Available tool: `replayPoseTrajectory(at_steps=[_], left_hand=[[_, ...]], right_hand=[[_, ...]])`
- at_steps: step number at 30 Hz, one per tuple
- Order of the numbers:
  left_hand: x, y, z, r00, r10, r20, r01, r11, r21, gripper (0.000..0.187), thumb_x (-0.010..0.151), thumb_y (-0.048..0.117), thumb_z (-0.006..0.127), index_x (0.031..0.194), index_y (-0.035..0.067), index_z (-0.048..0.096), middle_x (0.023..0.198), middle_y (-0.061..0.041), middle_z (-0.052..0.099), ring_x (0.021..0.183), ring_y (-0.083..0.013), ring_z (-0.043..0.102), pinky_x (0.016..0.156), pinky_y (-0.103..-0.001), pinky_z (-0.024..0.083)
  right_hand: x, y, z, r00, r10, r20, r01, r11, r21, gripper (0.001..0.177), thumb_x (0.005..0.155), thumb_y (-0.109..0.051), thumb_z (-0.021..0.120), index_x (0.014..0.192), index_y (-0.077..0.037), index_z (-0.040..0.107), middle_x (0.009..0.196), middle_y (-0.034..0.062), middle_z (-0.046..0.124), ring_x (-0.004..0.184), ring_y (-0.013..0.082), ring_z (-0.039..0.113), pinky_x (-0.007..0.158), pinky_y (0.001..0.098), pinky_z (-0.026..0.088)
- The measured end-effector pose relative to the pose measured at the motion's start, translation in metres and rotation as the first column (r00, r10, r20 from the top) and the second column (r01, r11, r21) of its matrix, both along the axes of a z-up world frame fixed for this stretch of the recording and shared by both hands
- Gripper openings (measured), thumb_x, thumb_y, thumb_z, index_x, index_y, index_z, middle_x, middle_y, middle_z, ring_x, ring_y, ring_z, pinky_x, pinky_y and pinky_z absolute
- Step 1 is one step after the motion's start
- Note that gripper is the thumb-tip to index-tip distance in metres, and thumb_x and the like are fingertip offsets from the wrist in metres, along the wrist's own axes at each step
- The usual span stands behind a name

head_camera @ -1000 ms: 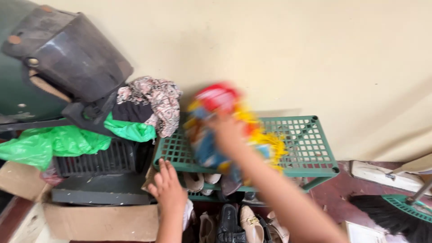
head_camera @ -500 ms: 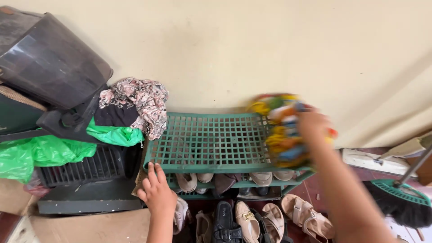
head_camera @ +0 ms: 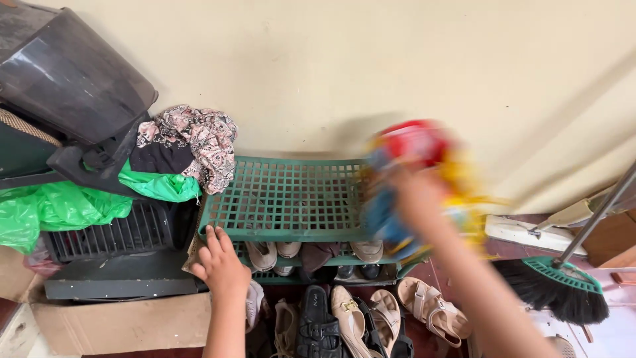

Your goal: Organizing various pieces of footwear on a shoe rack and wiping them down with a cloth.

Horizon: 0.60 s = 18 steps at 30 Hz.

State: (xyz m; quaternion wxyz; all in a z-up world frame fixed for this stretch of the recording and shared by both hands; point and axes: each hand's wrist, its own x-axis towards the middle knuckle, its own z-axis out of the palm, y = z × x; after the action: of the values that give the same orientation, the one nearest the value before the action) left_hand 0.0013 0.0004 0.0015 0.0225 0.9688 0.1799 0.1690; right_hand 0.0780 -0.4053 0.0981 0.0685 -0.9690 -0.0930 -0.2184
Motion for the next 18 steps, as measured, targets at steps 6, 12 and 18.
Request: replayPoseTrajectory(at_steps=[6, 12, 18], left_hand=[[0.005, 0.007, -0.01, 0.999, -0.004, -0.045, 0.006, 0.999, 0.045, 0.095, 0.069, 0.01, 0.078, 0.156, 0.013, 0.04, 0.168, -0.003, 0.034, 0.122, -0.0256, 0.049, 0.097, -0.048, 0.036], [0.002, 0.009, -0.007, 0.999, -0.035, -0.023, 0.035, 0.999, -0.011, 0.1, 0.064, 0.011, 0.081, 0.155, 0.013, 0.04, 0.165, -0.004, 0.034, 0.127, -0.0285, 0.047, 0.099, -0.052, 0.034], [0.002, 0.014, 0.005, 0.999, -0.054, -0.002, 0.054, 0.997, -0.052, 0.098, 0.062, 0.015, 0.083, 0.151, 0.012, 0.042, 0.163, -0.005, 0.034, 0.133, -0.0326, 0.041, 0.1, -0.058, 0.031]], right_hand=[[-0.045, 0.049, -0.01, 0.973, -0.07, -0.22, 0.006, 0.96, -0.28, 0.04, 0.087, -0.016, 0.058, 0.121, -0.033, 0.07, 0.133, 0.0038, 0.057, 0.106, 0.0353, 0.059, 0.08, 0.0551, 0.051], [-0.045, -0.091, -0.011, 0.833, -0.498, -0.241, 0.44, 0.861, -0.256, 0.042, 0.087, -0.014, 0.06, 0.123, -0.032, 0.071, 0.128, 0.0075, 0.064, 0.105, 0.0379, 0.065, 0.081, 0.0536, 0.055], [-0.096, -0.2, -0.031, 0.823, -0.532, -0.198, 0.564, 0.808, 0.17, 0.061, 0.079, -0.021, 0.072, 0.14, -0.028, 0.07, 0.128, 0.0208, 0.067, 0.112, 0.0414, 0.067, 0.096, 0.0503, 0.054]])
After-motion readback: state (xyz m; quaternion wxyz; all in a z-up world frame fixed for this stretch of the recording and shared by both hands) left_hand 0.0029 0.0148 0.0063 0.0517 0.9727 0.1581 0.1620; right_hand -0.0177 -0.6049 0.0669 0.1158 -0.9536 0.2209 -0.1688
